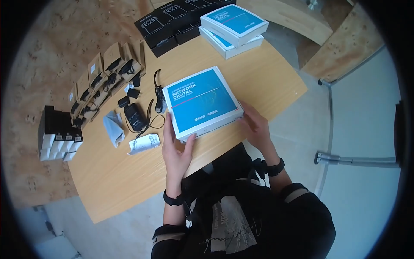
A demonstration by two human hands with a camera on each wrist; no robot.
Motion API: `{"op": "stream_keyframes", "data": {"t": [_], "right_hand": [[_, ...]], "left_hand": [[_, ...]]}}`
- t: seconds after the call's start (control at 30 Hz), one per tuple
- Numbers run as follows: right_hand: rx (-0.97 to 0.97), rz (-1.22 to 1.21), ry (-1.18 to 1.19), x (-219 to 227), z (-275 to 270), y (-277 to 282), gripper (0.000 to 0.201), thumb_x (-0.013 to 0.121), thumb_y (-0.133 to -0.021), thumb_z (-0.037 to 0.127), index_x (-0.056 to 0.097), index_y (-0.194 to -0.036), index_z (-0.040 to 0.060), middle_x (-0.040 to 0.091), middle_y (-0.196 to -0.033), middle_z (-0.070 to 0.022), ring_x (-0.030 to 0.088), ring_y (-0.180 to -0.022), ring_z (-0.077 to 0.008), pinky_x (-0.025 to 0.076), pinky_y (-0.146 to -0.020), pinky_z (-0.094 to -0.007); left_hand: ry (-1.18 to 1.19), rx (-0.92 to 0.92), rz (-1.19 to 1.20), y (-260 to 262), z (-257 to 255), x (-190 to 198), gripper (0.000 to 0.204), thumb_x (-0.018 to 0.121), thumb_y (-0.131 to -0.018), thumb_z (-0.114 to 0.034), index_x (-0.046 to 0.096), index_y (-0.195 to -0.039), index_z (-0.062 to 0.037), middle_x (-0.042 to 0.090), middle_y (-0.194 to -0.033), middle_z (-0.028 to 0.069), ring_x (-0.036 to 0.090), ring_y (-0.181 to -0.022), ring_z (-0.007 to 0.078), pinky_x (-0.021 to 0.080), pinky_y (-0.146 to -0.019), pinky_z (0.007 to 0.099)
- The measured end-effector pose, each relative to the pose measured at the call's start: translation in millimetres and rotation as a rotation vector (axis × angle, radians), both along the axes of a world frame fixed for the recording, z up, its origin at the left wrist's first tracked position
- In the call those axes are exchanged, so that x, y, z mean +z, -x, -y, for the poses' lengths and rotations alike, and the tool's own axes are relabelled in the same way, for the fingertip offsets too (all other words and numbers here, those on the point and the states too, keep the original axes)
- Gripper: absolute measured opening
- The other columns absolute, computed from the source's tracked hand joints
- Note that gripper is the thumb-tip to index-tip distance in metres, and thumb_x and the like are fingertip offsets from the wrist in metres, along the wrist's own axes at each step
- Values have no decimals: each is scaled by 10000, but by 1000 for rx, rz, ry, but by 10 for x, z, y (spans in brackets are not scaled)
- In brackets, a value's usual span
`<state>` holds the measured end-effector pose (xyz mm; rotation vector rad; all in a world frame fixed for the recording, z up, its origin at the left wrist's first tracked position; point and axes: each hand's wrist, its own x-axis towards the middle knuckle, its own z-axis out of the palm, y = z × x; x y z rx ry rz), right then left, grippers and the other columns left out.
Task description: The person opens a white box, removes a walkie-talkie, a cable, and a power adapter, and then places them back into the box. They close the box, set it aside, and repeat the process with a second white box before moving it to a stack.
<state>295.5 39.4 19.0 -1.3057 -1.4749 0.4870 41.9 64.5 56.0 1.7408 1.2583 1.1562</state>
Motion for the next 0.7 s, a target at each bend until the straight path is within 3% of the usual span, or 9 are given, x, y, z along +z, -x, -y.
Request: {"op": "stream_keyframes", "data": {"t": [0.07,0.2,0.27,0.37,0.6,0.7], "right_hand": [[0,12,-74,-10,-69,-19,437,706,-888,-18,617,-1316,-11,652,-1296,-206,618,-1232,-372,509,-1008,-392],[18,59,-109,-12,-125,-38,417,716,-894,26,633,-1302,-1,671,-1259,-190,654,-1139,-363,523,-961,-397],[9,71,-103,-25,-135,-30,409,717,-895,36,641,-1296,5,681,-1240,-183,663,-1103,-359,525,-945,-397],[-22,153,-221,-18,-165,-33,404,719,-892,49,653,-1290,17,708,-1172,-168,678,-1022,-342,530,-899,-396],[-58,195,-292,-34,-194,-16,448,758,-861,70,655,-1295,23,737,-991,-141,692,-859,-312,527,-781,-379],[-46,195,-293,-23,-210,-36,464,769,-854,72,653,-1301,25,735,-955,-135,681,-800,-301,525,-744,-377]], "left_hand": [[116,17,87,6,18,40,766,732,-892,-19,352,-1558,-6,431,-1557,241,424,-1455,306,368,-1154,379],[82,30,-48,162,-5,-175,726,736,-891,-15,406,-1539,-18,483,-1526,217,484,-1400,259,403,-1117,351],[164,26,134,163,-2,-202,677,742,-889,-17,464,-1506,-25,547,-1477,185,548,-1308,207,439,-1069,330],[140,34,46,213,-23,-213,657,745,-890,-21,481,-1492,-23,584,-1446,153,585,-1227,169,465,-1022,318],[123,80,-76,243,5,-213,605,770,-894,-93,539,-1452,-56,667,-1329,169,651,-1154,192,501,-970,324],[-11,78,-111,251,-37,-247,583,775,-899,-130,557,-1436,-68,689,-1286,180,679,-1137,227,518,-939,338]]}}
